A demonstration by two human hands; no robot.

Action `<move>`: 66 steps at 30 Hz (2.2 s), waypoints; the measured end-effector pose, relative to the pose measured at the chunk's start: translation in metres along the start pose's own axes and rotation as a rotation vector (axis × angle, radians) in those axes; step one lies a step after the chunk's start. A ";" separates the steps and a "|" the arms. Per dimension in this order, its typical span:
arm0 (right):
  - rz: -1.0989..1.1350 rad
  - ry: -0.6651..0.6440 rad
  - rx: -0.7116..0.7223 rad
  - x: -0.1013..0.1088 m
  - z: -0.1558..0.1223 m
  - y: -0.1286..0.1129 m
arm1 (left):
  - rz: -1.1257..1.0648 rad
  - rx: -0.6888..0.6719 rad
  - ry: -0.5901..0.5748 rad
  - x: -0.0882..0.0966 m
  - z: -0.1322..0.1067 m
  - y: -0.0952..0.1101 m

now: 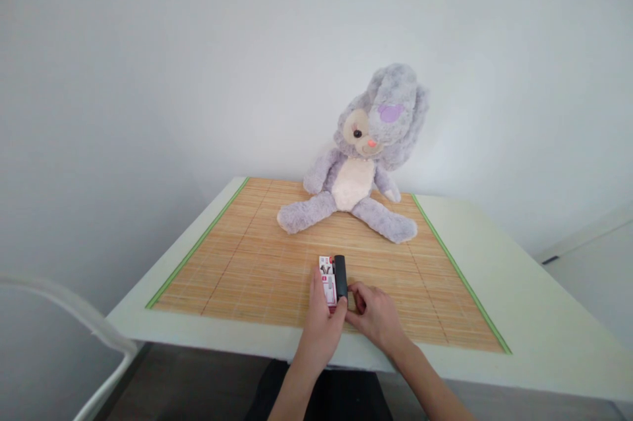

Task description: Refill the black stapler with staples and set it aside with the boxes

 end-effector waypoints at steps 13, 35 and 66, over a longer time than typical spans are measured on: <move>-0.033 -0.029 -0.108 0.006 -0.005 -0.003 | 0.054 0.094 -0.032 -0.020 0.005 0.000; 0.076 0.027 -0.345 0.105 -0.065 0.158 | -0.004 0.024 -0.483 -0.189 0.026 0.044; -0.021 0.067 -0.288 0.104 -0.065 0.150 | 0.462 -0.536 -0.456 -0.120 0.052 0.055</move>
Point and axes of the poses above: each hand's wrist, its own z-axis towards the middle knuckle, its own x-axis out of the back of the hand, y = z × x, the point moved 5 cm from there along z, towards the middle knuckle, and after that the axes turned 3 degrees about z, right-handed, at the moved point
